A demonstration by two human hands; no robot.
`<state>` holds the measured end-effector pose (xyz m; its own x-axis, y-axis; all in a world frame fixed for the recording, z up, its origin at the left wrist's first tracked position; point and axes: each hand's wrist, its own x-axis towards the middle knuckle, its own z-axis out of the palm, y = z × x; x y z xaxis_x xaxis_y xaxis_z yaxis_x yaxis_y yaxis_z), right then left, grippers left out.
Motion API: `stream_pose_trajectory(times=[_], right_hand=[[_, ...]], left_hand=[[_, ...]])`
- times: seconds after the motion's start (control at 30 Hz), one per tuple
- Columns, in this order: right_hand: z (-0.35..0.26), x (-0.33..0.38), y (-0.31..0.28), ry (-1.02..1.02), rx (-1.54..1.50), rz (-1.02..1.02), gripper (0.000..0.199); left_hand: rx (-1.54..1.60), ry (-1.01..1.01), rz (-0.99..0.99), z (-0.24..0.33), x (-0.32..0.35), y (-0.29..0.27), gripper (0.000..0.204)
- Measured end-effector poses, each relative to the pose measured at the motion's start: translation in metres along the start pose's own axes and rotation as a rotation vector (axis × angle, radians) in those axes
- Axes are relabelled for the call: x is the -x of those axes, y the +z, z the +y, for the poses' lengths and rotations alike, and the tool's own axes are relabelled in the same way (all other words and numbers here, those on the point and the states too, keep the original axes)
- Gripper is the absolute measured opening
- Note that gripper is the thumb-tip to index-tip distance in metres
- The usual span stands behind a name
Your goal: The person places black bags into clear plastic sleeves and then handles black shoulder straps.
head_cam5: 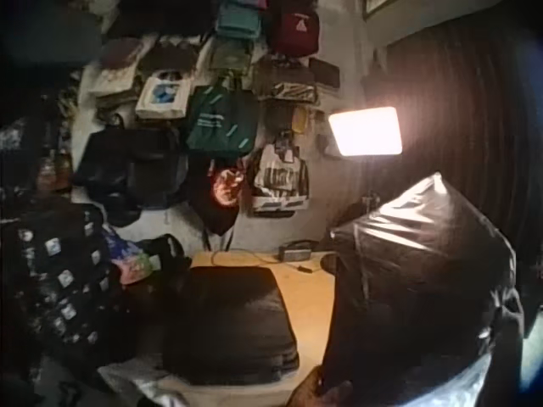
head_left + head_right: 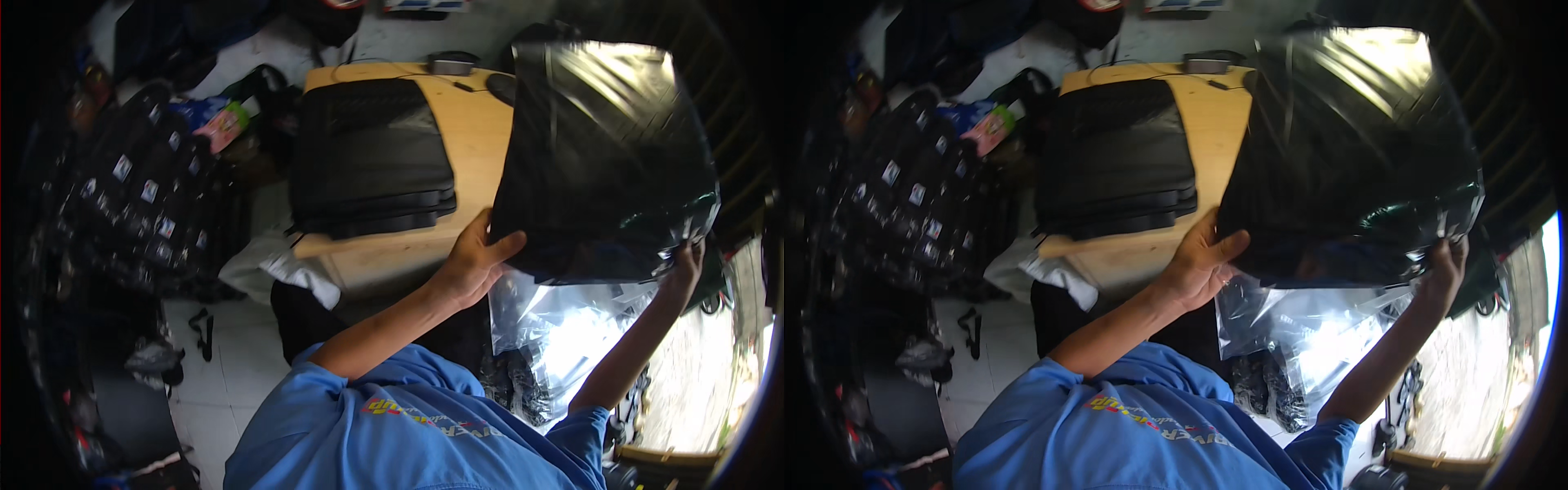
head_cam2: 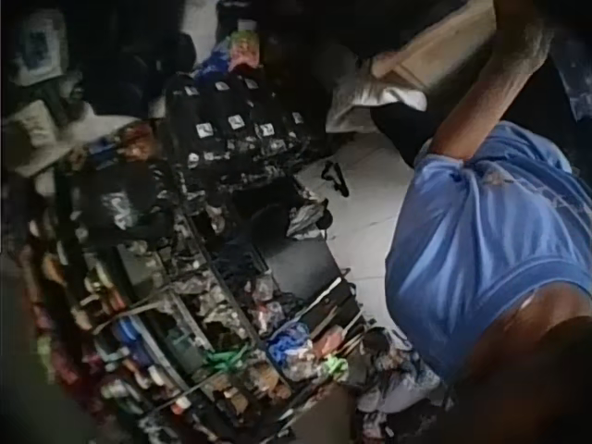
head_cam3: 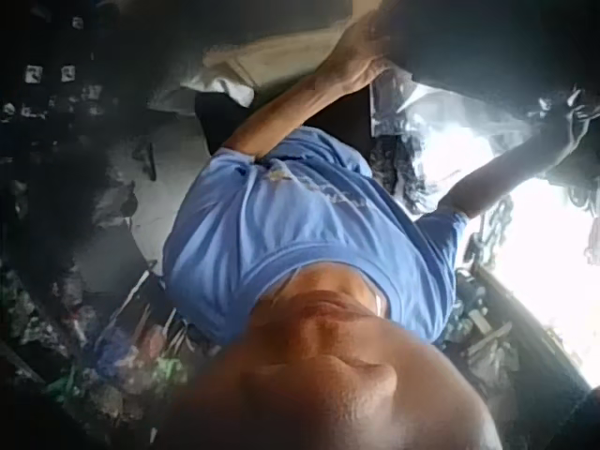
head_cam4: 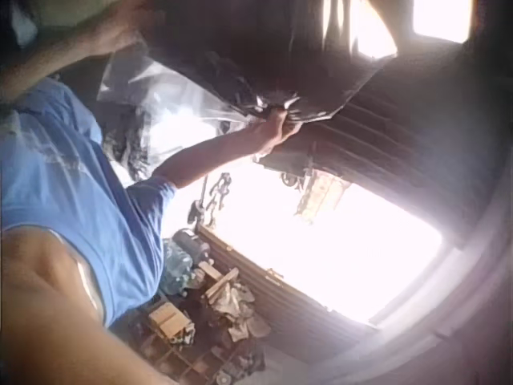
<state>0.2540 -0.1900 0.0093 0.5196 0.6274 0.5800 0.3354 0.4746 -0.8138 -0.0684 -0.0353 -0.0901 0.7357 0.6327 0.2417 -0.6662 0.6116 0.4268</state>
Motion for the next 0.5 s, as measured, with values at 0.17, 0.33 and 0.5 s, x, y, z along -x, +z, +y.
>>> stream_pose_trajectory(times=[0.17,0.33,0.5], right_hand=[[-0.008,-0.032,0.146,0.118,-0.073,-0.191,0.049],[0.010,-0.019,0.315,0.325,-0.203,-0.851,0.049],[0.018,0.014,0.379,0.384,-0.317,-1.015,0.046]], left_hand=[[-0.209,0.625,0.034,0.083,0.049,0.018,0.057],[-0.389,1.027,0.323,0.152,0.184,-0.008,0.043],[-0.577,1.372,0.914,0.168,0.334,-0.016,0.033]])
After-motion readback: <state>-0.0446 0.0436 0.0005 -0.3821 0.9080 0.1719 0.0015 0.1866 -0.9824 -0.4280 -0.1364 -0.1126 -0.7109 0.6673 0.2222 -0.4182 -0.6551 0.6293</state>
